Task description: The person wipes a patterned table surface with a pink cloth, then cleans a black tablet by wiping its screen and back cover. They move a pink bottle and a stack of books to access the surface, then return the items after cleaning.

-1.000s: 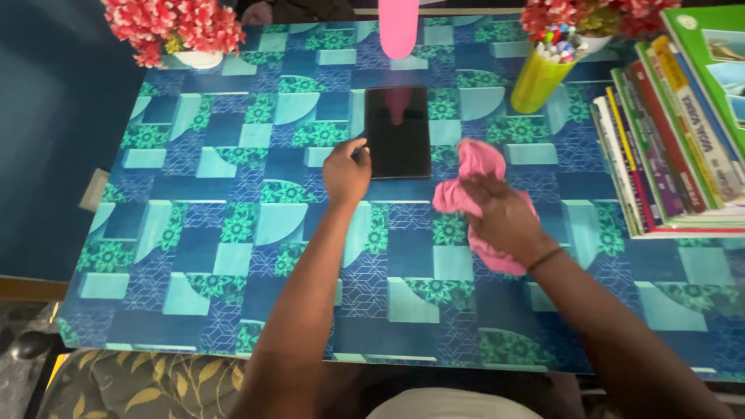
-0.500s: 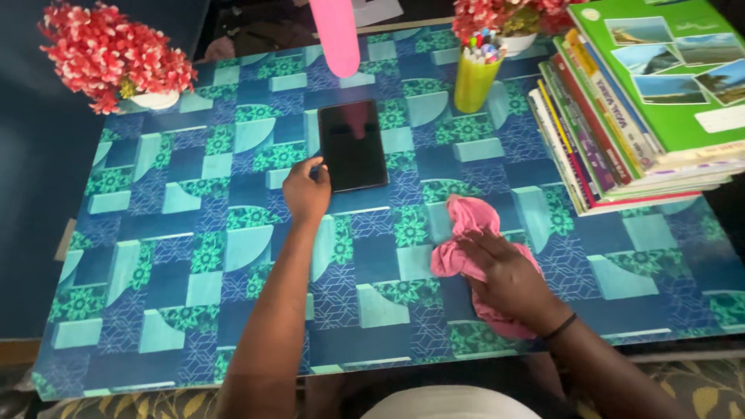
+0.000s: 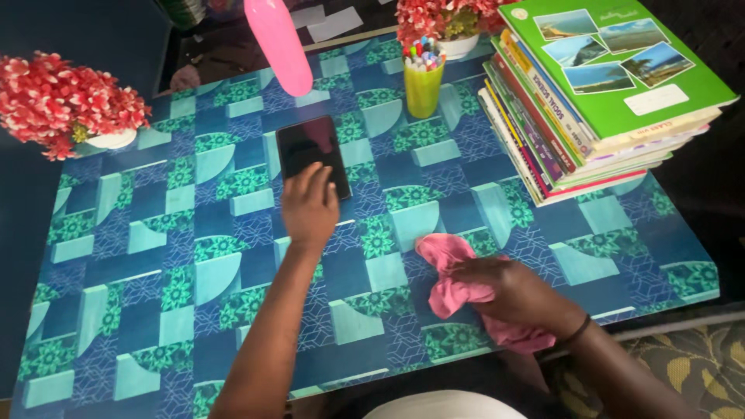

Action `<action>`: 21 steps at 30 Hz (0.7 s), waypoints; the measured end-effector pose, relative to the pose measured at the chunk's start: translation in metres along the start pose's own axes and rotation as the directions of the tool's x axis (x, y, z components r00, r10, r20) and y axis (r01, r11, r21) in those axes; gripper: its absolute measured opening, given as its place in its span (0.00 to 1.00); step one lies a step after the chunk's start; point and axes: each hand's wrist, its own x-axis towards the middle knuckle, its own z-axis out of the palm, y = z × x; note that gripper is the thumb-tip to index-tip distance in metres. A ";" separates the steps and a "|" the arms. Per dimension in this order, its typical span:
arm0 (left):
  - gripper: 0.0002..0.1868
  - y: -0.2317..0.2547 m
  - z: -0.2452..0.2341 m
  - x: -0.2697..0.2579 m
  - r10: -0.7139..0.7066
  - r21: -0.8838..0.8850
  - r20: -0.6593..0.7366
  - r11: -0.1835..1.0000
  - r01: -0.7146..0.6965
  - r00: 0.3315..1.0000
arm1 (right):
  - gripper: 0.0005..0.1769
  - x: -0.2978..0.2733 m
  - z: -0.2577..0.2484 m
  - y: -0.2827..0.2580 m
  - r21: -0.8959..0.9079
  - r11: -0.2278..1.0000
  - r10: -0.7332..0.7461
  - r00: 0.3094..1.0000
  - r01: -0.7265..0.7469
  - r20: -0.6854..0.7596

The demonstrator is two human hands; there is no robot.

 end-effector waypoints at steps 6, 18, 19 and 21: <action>0.23 0.078 0.031 0.048 0.239 -0.243 0.080 0.946 -0.214 0.968 | 0.25 -0.002 -0.062 -0.003 0.180 0.982 0.075 0.996 -0.066 -0.045; 0.33 0.233 0.132 0.153 0.427 -0.488 0.082 0.805 -0.337 0.901 | 0.18 0.032 -0.241 0.017 -0.211 0.970 0.030 0.919 -0.122 -0.393; 0.33 0.240 0.138 0.155 0.413 -0.510 0.087 0.800 -0.315 0.907 | 0.18 0.040 -0.250 0.027 -0.252 0.960 0.009 0.914 -0.121 -0.405; 0.30 0.249 0.148 0.155 0.432 -0.465 0.128 0.821 -0.330 0.893 | 0.17 0.056 -0.265 0.046 -0.338 0.935 -0.039 0.915 -0.109 -0.401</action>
